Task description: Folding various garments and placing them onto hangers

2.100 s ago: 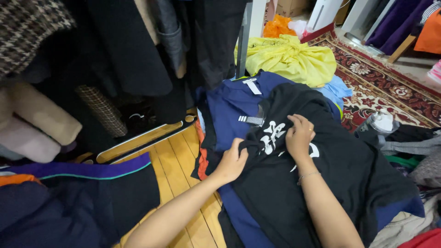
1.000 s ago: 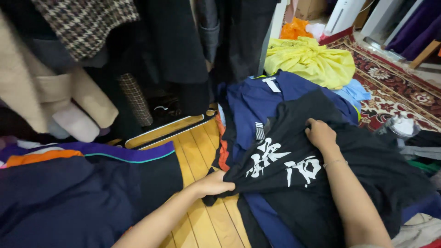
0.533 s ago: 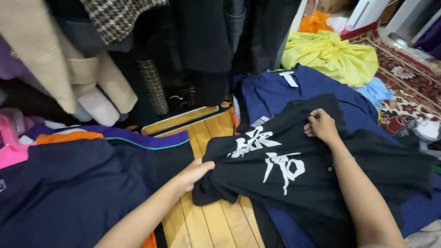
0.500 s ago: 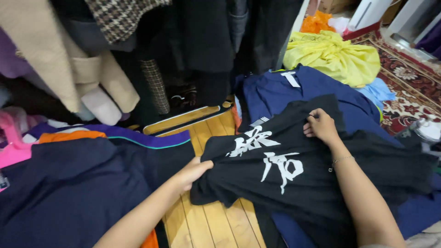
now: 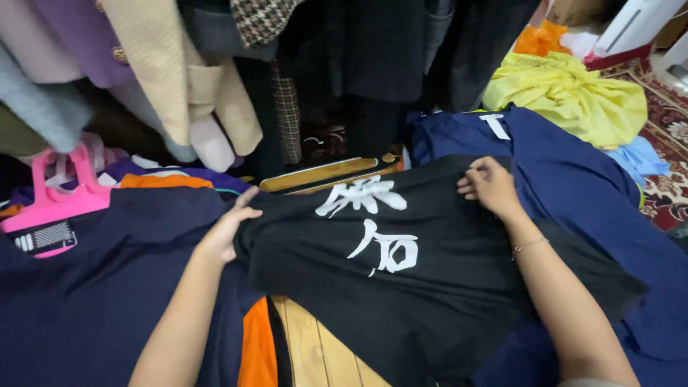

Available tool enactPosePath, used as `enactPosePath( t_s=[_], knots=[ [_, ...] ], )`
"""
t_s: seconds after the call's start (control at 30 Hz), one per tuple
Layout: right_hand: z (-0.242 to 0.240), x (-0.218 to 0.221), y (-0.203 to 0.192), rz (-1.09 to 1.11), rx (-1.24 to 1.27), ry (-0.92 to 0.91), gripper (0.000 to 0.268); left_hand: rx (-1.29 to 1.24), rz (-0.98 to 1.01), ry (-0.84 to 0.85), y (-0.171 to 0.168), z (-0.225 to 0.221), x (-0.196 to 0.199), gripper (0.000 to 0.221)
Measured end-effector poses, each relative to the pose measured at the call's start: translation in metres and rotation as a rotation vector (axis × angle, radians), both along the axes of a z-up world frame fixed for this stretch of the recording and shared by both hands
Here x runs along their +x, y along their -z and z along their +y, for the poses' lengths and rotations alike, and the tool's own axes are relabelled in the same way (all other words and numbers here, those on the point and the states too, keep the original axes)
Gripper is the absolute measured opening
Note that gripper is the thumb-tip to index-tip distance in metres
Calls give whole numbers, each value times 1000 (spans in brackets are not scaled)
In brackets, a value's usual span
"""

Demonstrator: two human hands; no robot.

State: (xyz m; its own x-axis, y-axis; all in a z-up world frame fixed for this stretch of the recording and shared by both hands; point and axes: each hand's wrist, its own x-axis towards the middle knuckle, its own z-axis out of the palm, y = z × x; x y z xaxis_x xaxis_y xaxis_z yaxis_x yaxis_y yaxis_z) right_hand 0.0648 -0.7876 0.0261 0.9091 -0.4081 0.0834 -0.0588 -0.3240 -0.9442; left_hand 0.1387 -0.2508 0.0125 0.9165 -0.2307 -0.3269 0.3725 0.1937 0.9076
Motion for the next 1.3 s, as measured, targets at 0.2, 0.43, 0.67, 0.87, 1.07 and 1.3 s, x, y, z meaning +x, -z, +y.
enactPosePath(
  t_s=[0.2, 0.43, 0.67, 0.87, 1.07, 1.3],
  knots=[
    [-29, 8, 1, -128, -366, 249, 14, 720, -431, 39, -26, -15, -1, 78],
    [-39, 4, 48, -156, -331, 46, 55, 1095, -638, -90, -23, -54, -17, 79],
    [-111, -7, 73, 35, -569, 333, 37, 1619, -755, 180, -13, -41, -47, 60],
    [-123, -12, 83, 373, -552, 210, 45, 1716, -417, 436, 43, -15, -7, 47],
    [-121, -16, 72, -65, -294, 331, 26, 1178, -438, -79, 34, 0, 8, 35],
    [-109, -25, 54, 94, -405, 211, 75, 904, -655, 20, 18, -25, -21, 75]
  ],
)
